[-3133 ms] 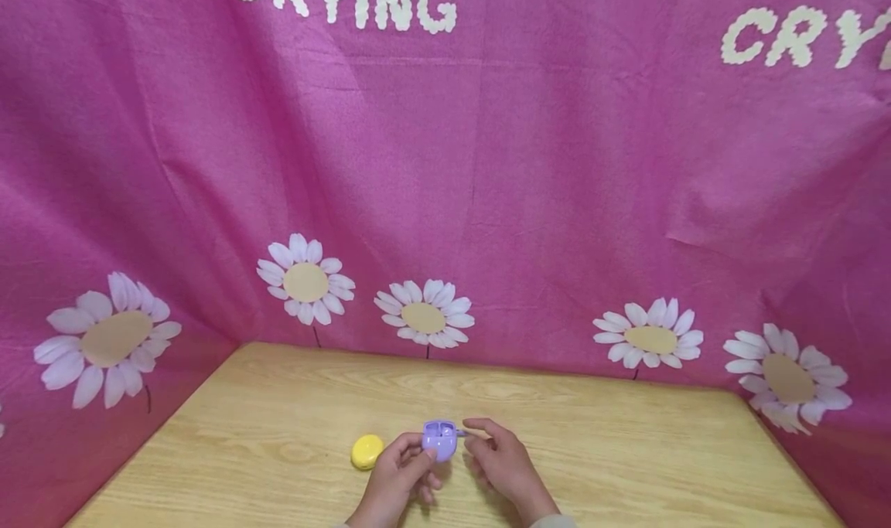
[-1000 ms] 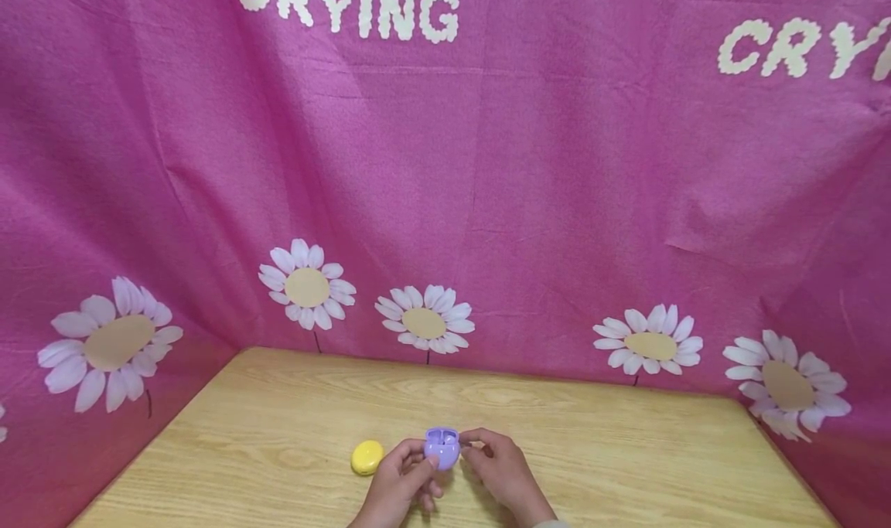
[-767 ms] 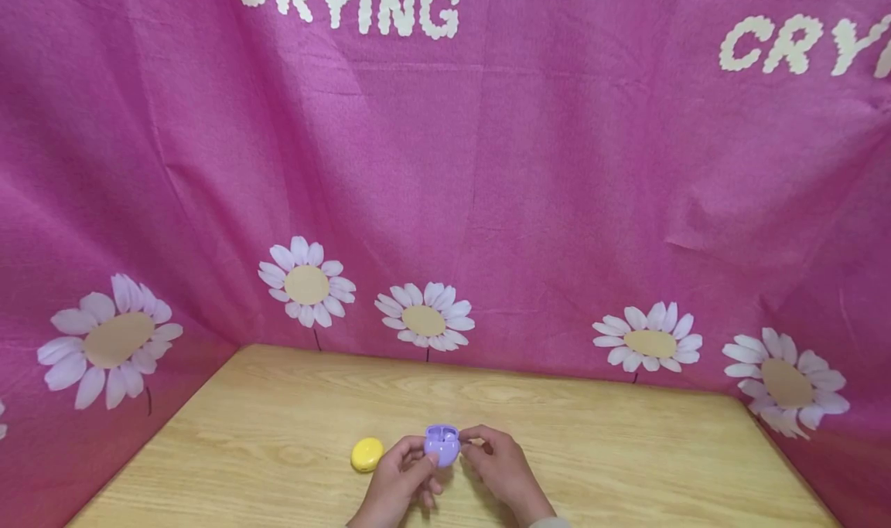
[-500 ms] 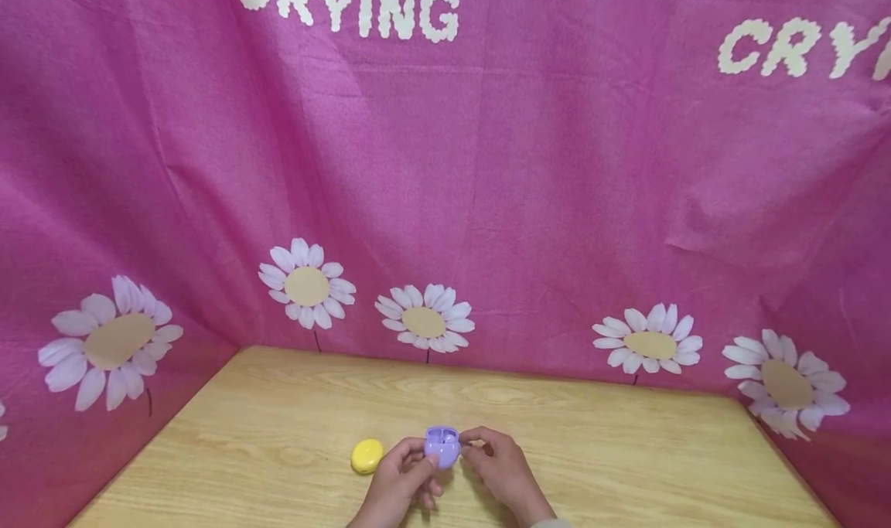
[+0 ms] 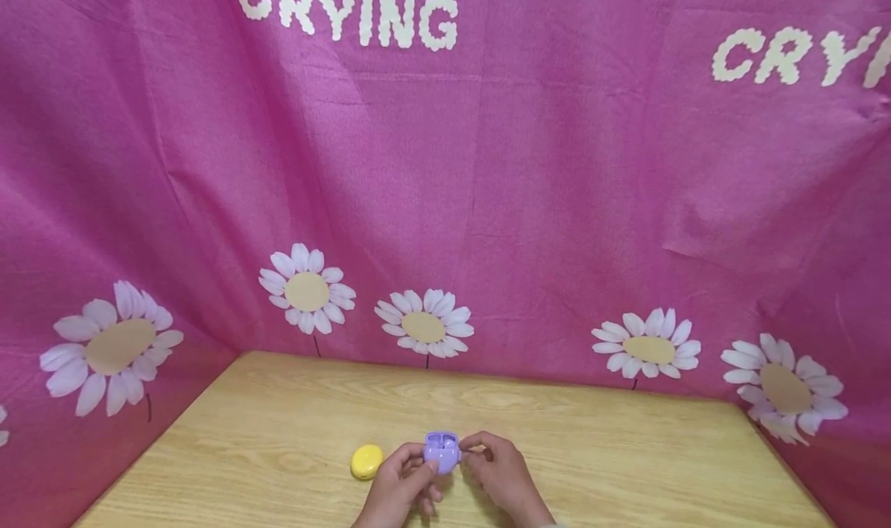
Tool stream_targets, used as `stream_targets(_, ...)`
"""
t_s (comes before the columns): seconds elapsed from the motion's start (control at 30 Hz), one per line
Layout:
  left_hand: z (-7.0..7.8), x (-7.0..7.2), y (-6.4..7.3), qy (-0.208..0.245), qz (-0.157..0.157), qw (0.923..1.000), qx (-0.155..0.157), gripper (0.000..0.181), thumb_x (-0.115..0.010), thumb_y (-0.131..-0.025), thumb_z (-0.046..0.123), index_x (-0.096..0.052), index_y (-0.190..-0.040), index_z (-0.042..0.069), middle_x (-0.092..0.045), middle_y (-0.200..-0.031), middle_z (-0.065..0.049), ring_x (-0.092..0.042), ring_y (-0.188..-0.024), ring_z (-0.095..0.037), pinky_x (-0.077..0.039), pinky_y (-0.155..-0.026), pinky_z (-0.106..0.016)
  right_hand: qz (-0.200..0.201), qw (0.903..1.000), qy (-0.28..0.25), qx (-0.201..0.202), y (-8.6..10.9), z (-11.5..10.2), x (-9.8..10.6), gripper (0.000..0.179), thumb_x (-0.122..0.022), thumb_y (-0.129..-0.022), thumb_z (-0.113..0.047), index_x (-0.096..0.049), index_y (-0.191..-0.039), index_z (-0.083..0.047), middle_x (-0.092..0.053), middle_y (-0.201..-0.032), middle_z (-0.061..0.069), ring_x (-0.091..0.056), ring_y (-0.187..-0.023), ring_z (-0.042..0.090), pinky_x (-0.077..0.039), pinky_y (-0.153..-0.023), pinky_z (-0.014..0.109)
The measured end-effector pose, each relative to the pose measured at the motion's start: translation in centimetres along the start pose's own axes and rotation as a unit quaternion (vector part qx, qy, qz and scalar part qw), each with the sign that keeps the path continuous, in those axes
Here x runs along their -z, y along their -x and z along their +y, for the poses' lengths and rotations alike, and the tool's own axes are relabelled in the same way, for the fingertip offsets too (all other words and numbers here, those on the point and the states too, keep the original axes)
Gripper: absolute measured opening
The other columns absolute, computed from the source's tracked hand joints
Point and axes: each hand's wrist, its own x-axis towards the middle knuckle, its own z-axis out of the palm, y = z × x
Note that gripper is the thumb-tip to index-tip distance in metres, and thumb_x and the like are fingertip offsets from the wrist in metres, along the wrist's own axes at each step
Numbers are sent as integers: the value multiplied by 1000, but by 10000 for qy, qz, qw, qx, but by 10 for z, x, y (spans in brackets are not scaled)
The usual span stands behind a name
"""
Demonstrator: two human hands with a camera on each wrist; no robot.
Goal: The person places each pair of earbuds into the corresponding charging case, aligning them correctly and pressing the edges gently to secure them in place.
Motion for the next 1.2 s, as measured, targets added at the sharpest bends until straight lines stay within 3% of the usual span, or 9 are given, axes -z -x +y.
stream_targets(0.6, -5, 1, -1, 17, 47, 10000, -9, 28, -64, -91, 9, -54, -112, -6, -62, -91, -8, -61, -59, -13, -50, -47, -20, 40, 9999, -110, 88, 2, -2, -1, 13, -73, -82, -10, -65, -92, -4, -47, -58, -3, -41, -46, 7, -32, -39, 16)
stream_targets(0.87, -4, 1, -4, 10, 5, 10000, -81, 28, -63, -91, 9, -53, -113, -6, -62, -92, -8, -61, -60, -13, -51, -47, -21, 137, 9997, 133, 174, -1, -2, -1, 13, -72, -80, -6, -65, -91, -5, -47, -58, -3, -42, -46, 7, -33, -39, 17)
stream_targets(1.2, -4, 0, -2, -29, 85, 10000, 36, 28, -64, -91, 9, -54, -112, -5, -62, -92, -8, -61, -60, -14, -50, -47, -21, 62, 10000, 30, 61, 2, -3, -1, 15, -72, -79, -5, -66, -93, -4, -50, -60, -3, -43, -47, 9, -34, -39, 17)
